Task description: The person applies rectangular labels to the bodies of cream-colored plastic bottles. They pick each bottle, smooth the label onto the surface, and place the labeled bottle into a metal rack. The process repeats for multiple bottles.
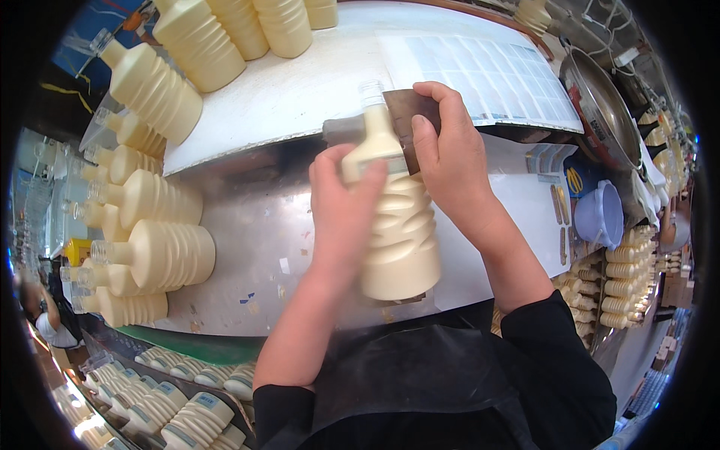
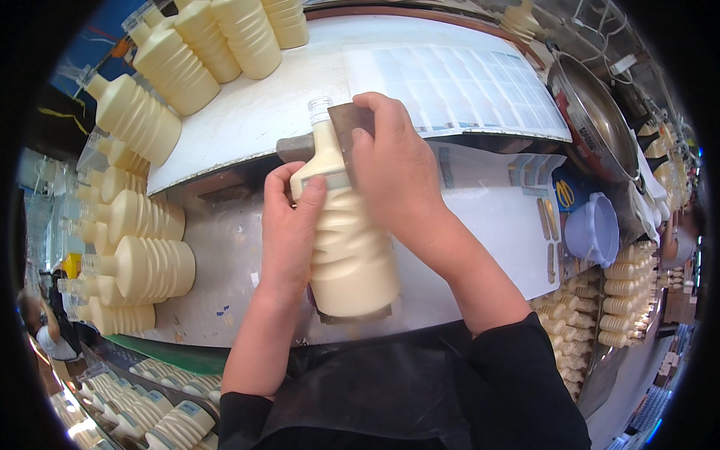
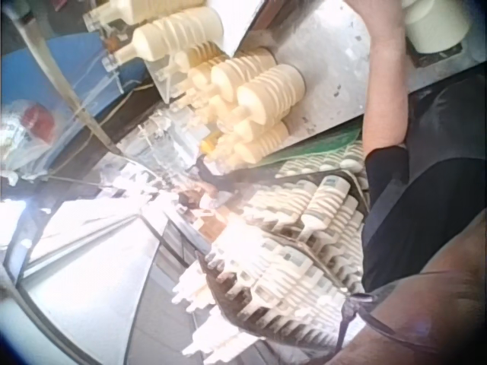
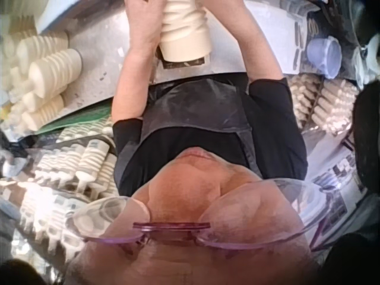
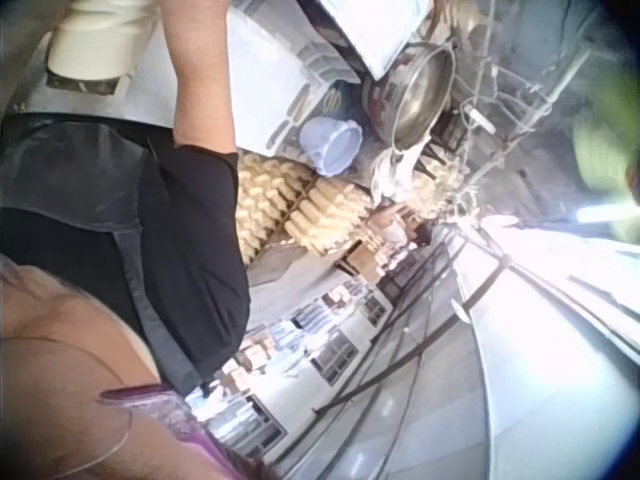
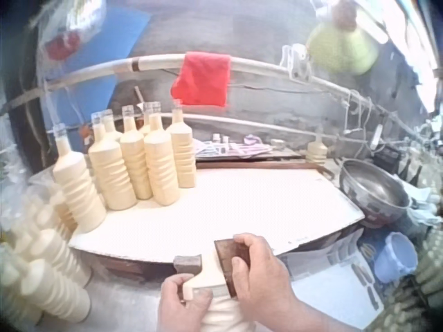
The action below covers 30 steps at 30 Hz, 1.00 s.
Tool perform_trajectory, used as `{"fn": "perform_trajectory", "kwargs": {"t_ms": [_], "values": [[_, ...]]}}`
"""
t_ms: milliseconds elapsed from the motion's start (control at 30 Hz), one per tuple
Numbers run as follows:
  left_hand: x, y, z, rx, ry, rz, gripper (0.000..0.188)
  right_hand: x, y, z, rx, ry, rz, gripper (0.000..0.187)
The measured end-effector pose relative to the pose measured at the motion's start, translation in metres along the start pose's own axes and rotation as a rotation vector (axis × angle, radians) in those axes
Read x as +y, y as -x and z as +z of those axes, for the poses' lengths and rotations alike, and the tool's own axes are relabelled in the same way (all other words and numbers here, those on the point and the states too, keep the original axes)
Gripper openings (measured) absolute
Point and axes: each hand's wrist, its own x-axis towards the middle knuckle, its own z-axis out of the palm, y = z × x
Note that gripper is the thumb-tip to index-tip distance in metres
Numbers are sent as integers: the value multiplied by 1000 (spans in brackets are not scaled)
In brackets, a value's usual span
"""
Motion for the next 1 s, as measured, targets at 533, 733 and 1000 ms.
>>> {"fn": "perform_trajectory", "kwargs": {"t_ms": [533, 733, 1000], "values": [[0, 0, -1, -21, 530, -101, 25, 47, 6, 13, 107, -255, -3, 36], [-1, -1, -3, -4, 615, -152, 26, 32, 3, -2, 108, -354, 37, 37], [19, 10, 6, 14, 710, -206, 28, -29, -4, 7, 14, -212, 19, 36]]}}
